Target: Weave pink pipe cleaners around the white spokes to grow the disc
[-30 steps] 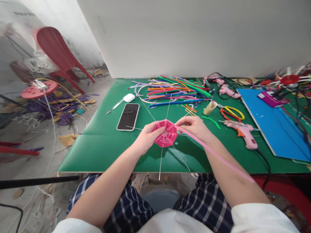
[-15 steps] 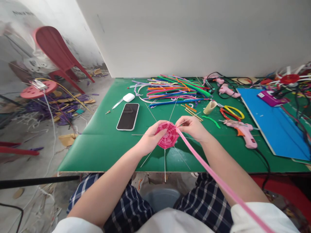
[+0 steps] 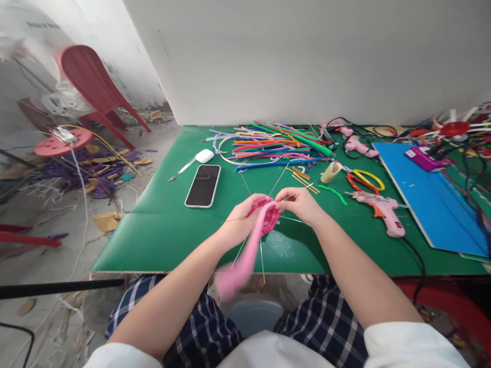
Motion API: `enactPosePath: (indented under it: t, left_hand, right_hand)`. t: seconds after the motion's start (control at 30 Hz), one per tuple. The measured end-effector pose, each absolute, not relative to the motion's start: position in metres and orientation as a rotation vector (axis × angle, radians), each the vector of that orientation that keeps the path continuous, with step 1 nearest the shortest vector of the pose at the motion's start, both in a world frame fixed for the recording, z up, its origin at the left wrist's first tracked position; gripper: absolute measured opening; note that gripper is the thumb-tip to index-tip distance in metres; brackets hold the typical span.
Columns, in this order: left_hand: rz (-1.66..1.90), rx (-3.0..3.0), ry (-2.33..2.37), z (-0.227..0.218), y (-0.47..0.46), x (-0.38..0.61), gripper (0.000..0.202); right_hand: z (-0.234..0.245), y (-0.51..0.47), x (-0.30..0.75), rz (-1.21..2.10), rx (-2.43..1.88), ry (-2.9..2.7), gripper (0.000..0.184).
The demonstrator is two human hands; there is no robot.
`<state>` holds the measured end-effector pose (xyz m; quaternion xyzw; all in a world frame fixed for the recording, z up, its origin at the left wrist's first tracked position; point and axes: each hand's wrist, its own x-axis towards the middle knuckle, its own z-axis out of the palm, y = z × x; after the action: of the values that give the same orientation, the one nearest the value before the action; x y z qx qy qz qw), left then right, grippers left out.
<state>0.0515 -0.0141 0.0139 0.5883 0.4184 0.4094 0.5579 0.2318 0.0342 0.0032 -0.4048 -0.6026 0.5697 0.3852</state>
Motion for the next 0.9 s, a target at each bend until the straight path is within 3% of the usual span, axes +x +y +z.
enactPosePath:
  t: [0.73,0.9]
  left_hand:
    - [0.94,1.472,1.036,0.0107,-0.0135,0.0513,0.026]
    - [0.931,1.464,1.01,0.0079,-0.0115,0.0497,0.026]
  right_hand:
    - [-0.0015,0.0365,0.2353,1.55,-0.847,-1.424,0.011]
    - [0.0024,0.0347,0.234,1.69,-0.805,-1.344,0.024]
